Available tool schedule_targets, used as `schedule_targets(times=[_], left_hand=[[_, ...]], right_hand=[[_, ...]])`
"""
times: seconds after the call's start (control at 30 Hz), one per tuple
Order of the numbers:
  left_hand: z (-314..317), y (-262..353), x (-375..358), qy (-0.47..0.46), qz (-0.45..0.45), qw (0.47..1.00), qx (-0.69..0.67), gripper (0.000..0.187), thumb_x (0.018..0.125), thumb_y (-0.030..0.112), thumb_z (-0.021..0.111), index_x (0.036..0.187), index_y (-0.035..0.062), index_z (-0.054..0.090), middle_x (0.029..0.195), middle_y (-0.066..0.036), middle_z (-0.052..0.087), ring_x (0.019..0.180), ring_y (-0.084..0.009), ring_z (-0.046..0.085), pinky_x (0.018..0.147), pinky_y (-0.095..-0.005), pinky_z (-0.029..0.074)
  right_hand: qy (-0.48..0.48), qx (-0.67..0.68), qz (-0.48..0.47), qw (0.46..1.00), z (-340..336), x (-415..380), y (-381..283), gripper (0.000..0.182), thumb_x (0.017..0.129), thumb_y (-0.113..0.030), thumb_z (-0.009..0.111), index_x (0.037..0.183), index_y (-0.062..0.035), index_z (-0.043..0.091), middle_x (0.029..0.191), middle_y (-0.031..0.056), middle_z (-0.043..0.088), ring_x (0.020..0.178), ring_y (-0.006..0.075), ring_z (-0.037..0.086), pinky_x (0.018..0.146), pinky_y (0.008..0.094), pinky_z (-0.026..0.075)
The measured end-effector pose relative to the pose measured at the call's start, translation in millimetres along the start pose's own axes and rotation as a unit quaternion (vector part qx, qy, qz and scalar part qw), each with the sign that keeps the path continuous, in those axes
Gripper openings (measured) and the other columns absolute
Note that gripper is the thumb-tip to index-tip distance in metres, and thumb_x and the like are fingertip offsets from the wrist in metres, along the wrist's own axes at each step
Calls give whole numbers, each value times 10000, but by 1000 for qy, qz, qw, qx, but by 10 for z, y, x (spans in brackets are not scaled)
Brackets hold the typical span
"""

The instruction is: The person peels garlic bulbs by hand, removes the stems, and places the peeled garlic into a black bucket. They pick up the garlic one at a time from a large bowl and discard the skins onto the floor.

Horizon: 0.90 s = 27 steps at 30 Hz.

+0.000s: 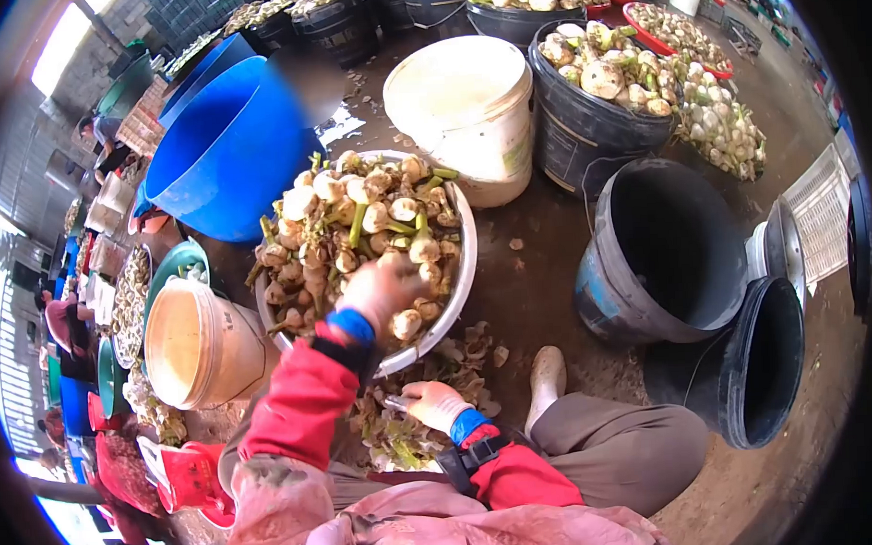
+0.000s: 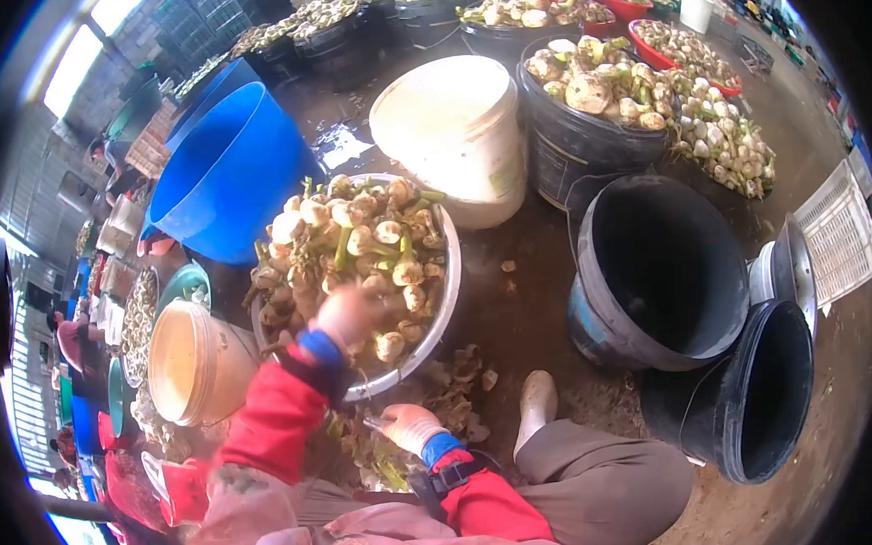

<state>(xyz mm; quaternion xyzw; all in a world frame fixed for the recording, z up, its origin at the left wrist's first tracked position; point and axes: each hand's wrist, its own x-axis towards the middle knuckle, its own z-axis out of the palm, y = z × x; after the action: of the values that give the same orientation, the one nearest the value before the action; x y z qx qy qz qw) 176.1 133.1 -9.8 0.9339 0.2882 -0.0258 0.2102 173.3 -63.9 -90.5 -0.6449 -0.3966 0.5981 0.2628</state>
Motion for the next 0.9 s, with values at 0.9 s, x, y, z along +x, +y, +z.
schedule_targets(times=[0.9], left_hand=[[378,406,-1847,73,-33,994,-80,767,606,307,771,1283,108,470,1028,-184,621,946,-320,606,831,-375,478]], right_hand=[[41,456,-84,885,226,425,500,455,803,-60,661,1236,-13,532,1046,12,618,910,106,547,797,236,446]])
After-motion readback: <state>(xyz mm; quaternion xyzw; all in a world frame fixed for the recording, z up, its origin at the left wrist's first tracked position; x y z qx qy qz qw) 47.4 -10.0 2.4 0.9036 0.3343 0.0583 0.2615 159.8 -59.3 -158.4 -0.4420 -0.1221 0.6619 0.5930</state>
